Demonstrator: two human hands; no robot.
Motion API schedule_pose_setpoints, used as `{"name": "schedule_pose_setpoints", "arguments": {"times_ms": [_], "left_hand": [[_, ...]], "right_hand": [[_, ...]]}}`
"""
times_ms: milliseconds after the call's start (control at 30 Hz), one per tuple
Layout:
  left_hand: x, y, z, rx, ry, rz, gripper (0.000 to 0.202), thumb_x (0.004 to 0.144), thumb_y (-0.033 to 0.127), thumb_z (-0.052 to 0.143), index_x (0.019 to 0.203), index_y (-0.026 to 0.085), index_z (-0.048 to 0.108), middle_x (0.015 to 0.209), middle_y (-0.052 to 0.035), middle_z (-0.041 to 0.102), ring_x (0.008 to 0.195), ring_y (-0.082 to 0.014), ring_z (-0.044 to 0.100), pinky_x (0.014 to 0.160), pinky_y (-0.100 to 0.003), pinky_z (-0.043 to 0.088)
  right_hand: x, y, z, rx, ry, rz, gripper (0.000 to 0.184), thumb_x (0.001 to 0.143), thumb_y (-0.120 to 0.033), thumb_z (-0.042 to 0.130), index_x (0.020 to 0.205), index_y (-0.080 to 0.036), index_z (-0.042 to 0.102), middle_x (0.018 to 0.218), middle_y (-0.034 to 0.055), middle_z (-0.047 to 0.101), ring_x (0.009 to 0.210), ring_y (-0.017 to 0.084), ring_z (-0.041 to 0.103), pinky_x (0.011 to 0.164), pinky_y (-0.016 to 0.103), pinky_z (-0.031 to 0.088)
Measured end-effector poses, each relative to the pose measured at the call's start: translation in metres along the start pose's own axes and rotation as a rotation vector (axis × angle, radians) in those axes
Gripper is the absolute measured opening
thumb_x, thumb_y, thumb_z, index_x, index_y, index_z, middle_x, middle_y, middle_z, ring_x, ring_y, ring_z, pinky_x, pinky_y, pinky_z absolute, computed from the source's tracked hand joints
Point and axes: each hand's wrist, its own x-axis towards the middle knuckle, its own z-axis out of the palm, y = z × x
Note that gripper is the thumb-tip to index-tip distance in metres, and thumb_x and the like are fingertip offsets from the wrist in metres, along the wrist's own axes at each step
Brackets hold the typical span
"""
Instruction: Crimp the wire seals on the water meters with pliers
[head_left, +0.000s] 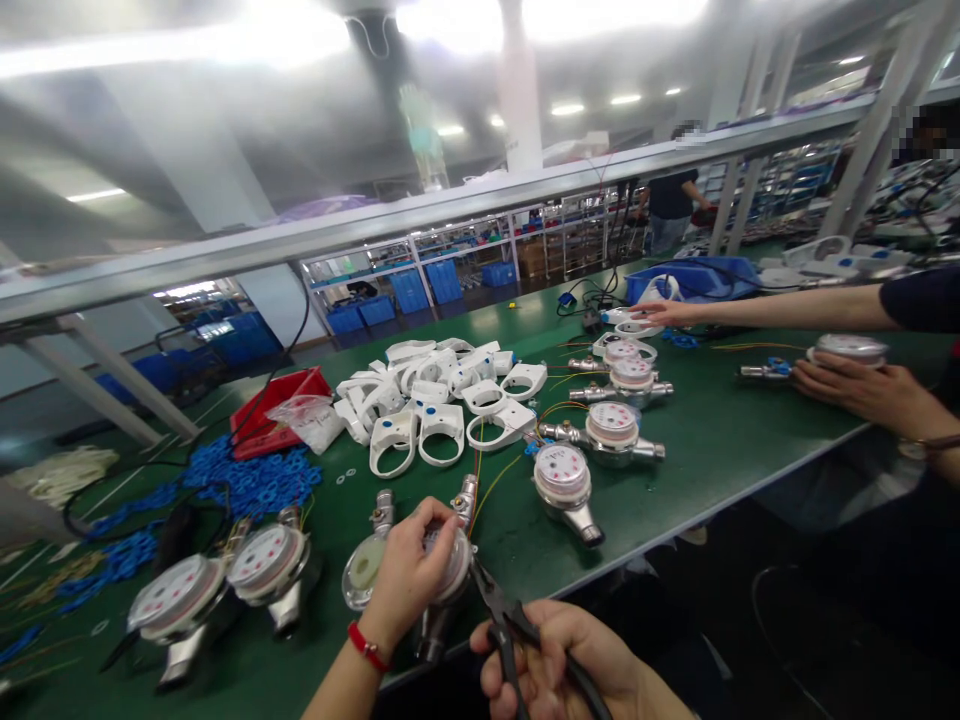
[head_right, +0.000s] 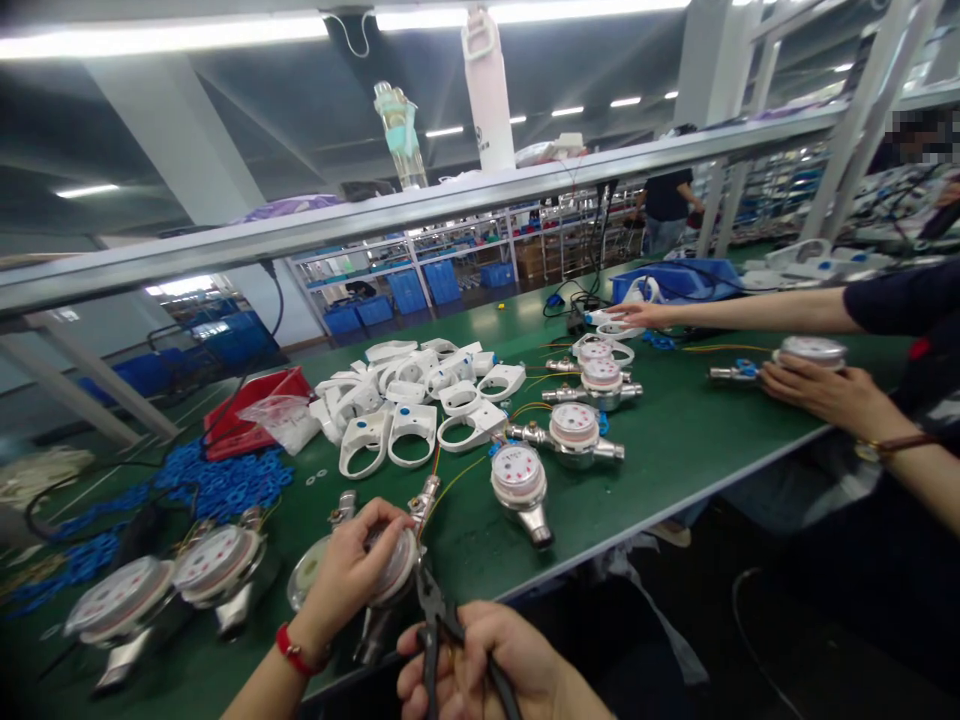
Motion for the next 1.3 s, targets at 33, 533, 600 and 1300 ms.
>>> {"name": "schedule_pose_setpoints", "arguments": {"times_ms": [33,533,600,1300], "left_hand": [[-0.002,-0.002,0.0,-0.013,0.012,-0.004,0.029,0.087,0.041,0.043,0.078,0.019,0.058,0.077,-0.0023,0.062,0.075,-0.0191,0.058,0.071,-0.029,0.04],[0.022,0.01,-0.001,0.218,-0.184,0.009,0.023,0.08,0.04,0.046,0.073,0.019,0.054,0.078,-0.0039,0.059,0.077,-0.0205,0.055,0.072,-0.03,0.037],[0.02,0.007,-0.003,0.134,-0.17,0.009,0.025,0.078,0.042,0.048,0.072,0.019,0.057,0.078,-0.0034,0.06,0.078,-0.0203,0.055,0.073,-0.029,0.037],[-0.006,-0.009,0.013,-0.098,0.125,-0.024,0.025,0.08,0.032,0.055,0.097,0.02,0.067,0.104,-0.0082,0.062,0.102,-0.0245,0.053,0.094,-0.04,0.04]], "right_hand": [[0.001,-0.001,0.0,0.019,-0.024,0.01,0.058,0.041,-0.008,0.045,0.097,-0.006,0.059,0.081,0.0093,0.066,0.069,0.014,0.062,0.056,0.015,0.038],[-0.012,0.038,-0.011,-1.32,0.543,-0.288,0.07,0.068,-0.01,0.042,0.138,-0.009,0.038,0.136,0.0159,0.043,0.127,0.027,0.037,0.111,0.041,0.023],[-0.01,0.043,-0.017,-1.348,0.53,-0.294,0.073,0.068,-0.009,0.042,0.141,-0.009,0.035,0.141,0.0151,0.037,0.131,0.026,0.031,0.112,0.041,0.02],[-0.01,0.038,0.0,-0.516,0.549,-0.064,0.07,0.058,-0.035,0.064,0.121,-0.013,0.042,0.116,0.0182,0.056,0.11,0.033,0.054,0.084,0.045,0.049]]}}
